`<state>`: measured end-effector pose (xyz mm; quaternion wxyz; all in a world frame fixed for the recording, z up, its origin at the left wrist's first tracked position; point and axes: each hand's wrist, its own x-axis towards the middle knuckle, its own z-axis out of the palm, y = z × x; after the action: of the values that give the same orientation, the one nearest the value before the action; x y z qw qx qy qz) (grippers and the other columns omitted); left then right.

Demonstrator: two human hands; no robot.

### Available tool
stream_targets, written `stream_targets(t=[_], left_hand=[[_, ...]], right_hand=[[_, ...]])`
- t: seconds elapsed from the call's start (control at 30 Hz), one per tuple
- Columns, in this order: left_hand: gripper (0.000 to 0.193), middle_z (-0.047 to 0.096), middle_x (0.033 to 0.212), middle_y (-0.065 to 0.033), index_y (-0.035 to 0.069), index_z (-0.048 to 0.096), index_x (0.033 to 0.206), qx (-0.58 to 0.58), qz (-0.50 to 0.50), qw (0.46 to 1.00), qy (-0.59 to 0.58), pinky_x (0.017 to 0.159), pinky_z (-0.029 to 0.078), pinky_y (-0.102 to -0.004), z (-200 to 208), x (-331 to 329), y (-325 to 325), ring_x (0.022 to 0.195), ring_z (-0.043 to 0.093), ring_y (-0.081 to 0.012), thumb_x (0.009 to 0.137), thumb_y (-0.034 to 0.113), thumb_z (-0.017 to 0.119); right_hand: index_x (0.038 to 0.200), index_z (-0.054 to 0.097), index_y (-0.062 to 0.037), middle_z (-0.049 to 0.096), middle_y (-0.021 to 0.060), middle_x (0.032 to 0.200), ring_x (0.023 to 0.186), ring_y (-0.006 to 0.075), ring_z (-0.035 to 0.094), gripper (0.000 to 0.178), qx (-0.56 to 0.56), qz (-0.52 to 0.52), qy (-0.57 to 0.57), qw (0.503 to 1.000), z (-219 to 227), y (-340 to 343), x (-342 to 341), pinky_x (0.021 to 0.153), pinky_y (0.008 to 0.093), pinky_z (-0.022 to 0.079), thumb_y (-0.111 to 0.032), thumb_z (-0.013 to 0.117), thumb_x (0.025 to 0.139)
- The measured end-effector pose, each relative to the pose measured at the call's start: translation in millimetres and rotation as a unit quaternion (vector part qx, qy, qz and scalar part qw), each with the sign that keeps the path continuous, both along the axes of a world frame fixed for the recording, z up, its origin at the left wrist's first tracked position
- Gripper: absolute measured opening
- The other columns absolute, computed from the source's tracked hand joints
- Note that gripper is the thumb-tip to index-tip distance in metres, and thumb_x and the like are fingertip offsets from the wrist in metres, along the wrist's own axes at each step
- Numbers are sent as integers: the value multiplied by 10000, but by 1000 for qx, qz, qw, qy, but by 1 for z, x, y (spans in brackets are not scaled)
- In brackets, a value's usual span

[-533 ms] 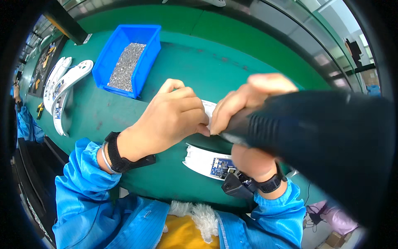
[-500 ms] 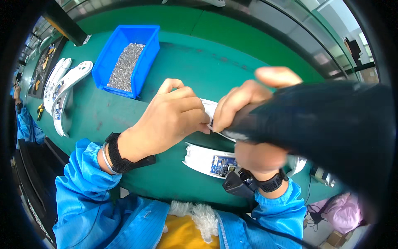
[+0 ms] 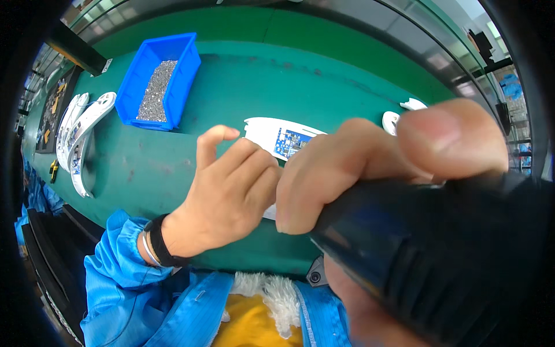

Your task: Assemble internal PCB components and internal wiring into plastic device housings using an electric screwdriver.

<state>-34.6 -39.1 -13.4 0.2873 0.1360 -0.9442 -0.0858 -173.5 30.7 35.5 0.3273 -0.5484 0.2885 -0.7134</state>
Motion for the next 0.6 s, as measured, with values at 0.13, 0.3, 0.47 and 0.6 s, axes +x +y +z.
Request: stream_targets(t=[0.13,0.3,0.47,0.6], left_hand=[[220,538,740,1,79,572,729,43,-2,999,6,805,355,-388,-1,9,7,714,516,-166,574,138,716],[189,631,839,-8,77,609,724,233,-34,968,88,728,382,-335,-8,16,1,700,556,-177,597,139,735],[160,652,811,-51,78,633,757,240,-1,970,-39,581,391,-307,-19,26,-8,645,597,-207,641,117,735],[154,626,708,-59,72,619,777,249,3,967,-52,558,407,-327,-22,23,-5,609,587,-237,668,110,722]], right_hand=[[1376,183,-110,533,107,743,547,212,547,894,24,0,11,1000,0,9,7,574,353,463,-657,530,759],[1352,157,-68,528,99,674,449,188,517,907,-21,-51,-22,998,-21,15,12,494,325,466,-695,454,768],[1318,178,-84,525,86,661,447,186,516,900,34,-49,-42,997,-38,15,4,489,323,469,-719,459,744],[1315,178,-97,526,86,668,459,184,521,908,14,-24,-23,999,-42,16,4,493,326,472,-721,481,729]])
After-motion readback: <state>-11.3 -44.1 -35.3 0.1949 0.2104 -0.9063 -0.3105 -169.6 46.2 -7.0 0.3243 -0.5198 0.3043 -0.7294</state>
